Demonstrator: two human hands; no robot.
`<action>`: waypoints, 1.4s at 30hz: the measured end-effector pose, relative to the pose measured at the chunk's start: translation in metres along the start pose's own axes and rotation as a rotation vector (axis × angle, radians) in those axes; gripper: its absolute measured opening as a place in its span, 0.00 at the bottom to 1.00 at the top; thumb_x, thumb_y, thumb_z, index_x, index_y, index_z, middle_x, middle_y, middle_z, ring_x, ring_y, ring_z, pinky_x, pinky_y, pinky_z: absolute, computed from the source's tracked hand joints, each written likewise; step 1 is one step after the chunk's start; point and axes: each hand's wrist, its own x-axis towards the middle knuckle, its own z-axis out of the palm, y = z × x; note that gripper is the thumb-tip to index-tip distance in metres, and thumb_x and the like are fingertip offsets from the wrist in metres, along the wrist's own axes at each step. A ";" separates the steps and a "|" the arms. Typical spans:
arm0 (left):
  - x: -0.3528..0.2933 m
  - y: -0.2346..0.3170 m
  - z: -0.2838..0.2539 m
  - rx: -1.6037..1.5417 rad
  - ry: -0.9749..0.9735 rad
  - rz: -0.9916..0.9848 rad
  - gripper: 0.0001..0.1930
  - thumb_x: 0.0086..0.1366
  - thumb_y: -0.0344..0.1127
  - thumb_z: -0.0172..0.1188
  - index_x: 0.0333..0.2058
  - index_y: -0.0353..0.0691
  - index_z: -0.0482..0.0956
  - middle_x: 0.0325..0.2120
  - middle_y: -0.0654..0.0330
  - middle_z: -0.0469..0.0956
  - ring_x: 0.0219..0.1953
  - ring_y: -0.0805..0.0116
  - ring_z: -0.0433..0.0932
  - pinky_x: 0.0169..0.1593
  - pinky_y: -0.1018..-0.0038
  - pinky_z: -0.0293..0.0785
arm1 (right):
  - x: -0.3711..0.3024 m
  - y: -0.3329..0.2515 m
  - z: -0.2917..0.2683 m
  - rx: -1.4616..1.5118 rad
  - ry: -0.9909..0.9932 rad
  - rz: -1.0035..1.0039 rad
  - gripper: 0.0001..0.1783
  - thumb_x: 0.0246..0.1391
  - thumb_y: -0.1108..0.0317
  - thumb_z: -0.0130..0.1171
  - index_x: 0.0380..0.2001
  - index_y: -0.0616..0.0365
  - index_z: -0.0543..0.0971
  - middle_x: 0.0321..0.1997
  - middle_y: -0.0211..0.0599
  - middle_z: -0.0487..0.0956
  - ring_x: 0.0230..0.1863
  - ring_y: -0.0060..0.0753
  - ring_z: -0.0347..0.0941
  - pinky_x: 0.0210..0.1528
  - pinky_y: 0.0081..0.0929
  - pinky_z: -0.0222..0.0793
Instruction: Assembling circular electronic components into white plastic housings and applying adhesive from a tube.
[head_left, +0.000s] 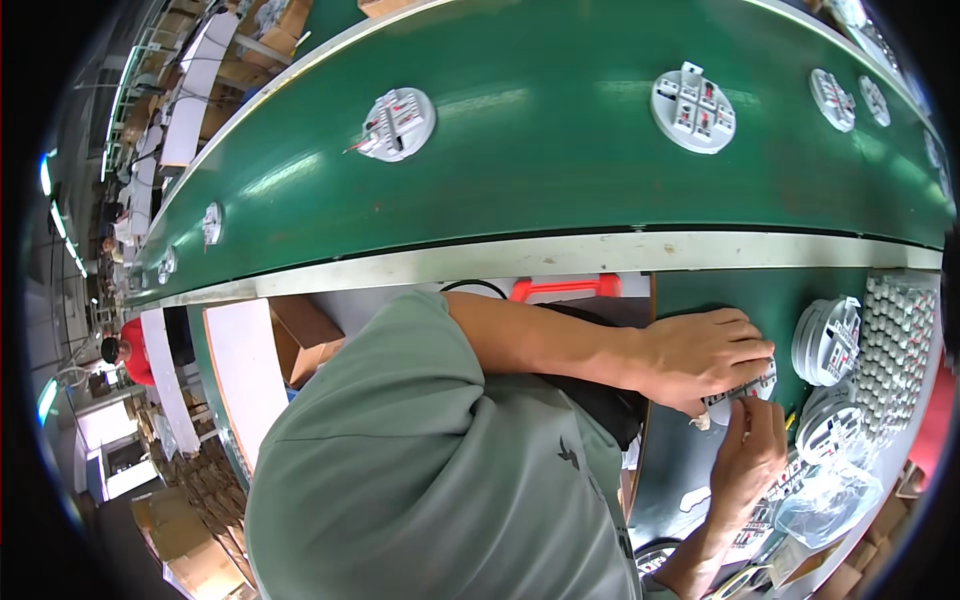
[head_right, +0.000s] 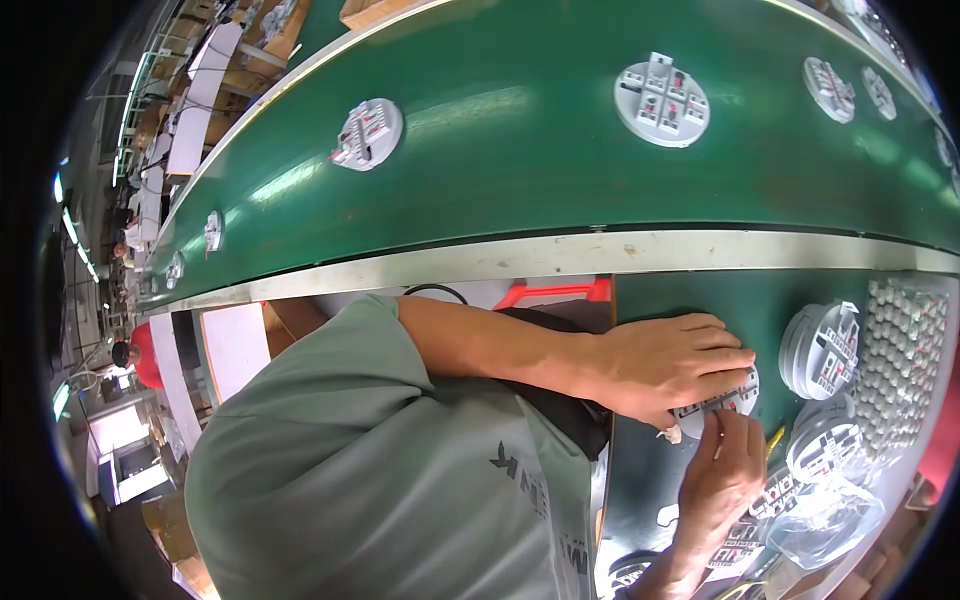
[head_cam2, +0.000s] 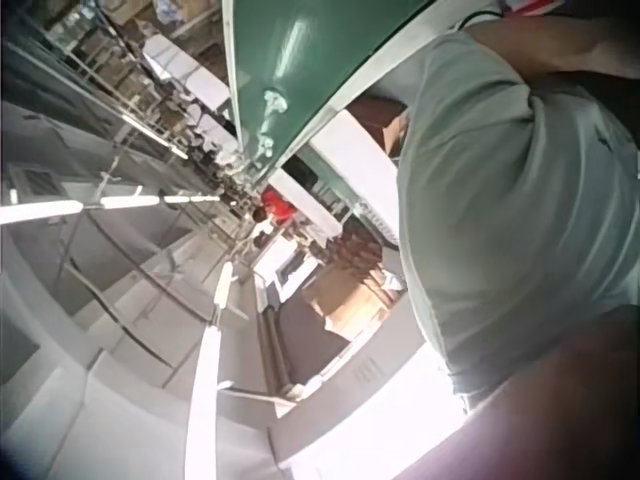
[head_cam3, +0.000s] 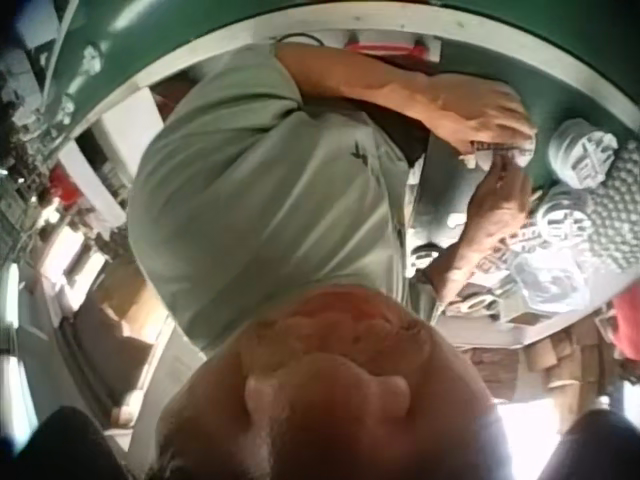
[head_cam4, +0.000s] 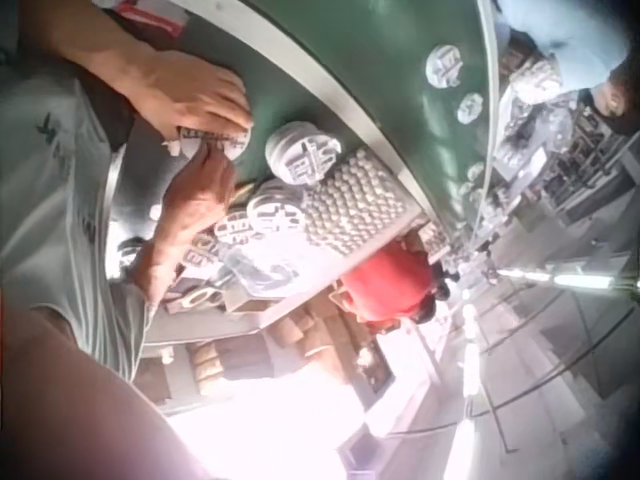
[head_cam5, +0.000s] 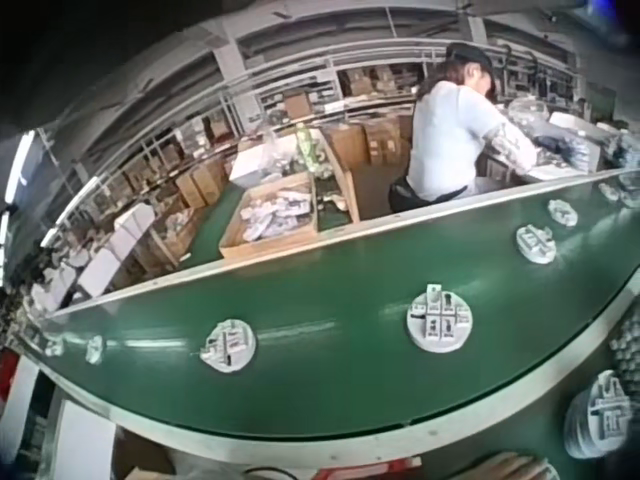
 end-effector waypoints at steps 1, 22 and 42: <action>0.000 -0.002 0.001 0.003 0.004 0.005 0.52 0.38 0.50 0.87 0.61 0.30 0.78 0.66 0.49 0.74 0.66 0.51 0.74 0.71 0.57 0.68 | -0.001 -0.002 0.005 -0.037 0.027 0.031 0.06 0.64 0.76 0.67 0.43 0.64 0.83 0.39 0.47 0.82 0.39 0.56 0.80 0.43 0.47 0.75; 0.002 -0.030 -0.058 0.008 0.279 -0.166 0.51 0.57 0.48 0.83 0.73 0.33 0.66 0.74 0.38 0.64 0.74 0.36 0.66 0.76 0.49 0.63 | 0.007 0.012 -0.015 0.089 0.042 -0.076 0.07 0.58 0.73 0.73 0.40 0.59 0.85 0.39 0.43 0.83 0.39 0.54 0.83 0.41 0.44 0.79; 0.054 -0.190 -0.176 -0.098 0.242 -0.565 0.09 0.74 0.29 0.67 0.47 0.32 0.89 0.34 0.61 0.87 0.35 0.74 0.82 0.42 0.74 0.79 | -0.007 0.018 0.005 0.160 0.140 -0.079 0.09 0.55 0.80 0.65 0.40 0.58 0.82 0.39 0.43 0.79 0.43 0.53 0.81 0.45 0.46 0.79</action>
